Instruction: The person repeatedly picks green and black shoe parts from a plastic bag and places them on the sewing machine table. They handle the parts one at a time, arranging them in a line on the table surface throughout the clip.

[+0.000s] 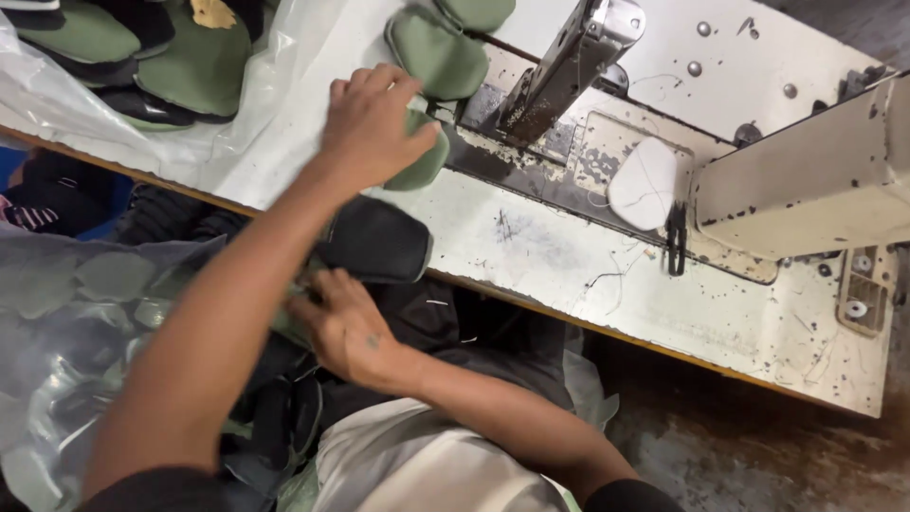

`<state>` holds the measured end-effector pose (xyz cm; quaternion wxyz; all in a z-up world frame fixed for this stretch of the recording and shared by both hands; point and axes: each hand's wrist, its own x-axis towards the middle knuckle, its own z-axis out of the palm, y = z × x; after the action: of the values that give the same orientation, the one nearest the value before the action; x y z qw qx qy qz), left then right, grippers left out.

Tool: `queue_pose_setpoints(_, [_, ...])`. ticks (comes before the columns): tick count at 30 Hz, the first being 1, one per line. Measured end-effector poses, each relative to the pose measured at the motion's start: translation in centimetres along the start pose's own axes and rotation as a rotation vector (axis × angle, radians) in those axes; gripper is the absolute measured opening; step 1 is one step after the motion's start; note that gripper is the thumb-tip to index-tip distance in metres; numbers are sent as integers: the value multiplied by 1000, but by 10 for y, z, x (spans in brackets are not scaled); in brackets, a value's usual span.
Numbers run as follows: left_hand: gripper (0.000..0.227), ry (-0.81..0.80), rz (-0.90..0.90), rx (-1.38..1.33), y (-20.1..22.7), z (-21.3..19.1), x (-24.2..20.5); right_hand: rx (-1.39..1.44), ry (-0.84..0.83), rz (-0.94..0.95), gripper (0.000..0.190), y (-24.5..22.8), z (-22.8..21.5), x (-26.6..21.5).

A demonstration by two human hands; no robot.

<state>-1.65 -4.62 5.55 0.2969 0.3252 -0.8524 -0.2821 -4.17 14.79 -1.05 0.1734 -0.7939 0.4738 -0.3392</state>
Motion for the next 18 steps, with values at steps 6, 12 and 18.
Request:
queue_pose_setpoints(6, [46, 177, -156, 699, -25, 49, -6, 28, -130, -155, 45, -15, -21, -18])
queue_pose_setpoints(12, [16, 195, -38, 601, -3, 18, -101, -40, -555, 78, 33, 79, -109, 39])
queue_pose_setpoints(18, [14, 147, -53, 621, 25, 0, -186, -370, 246, -127, 48, 156, -96, 124])
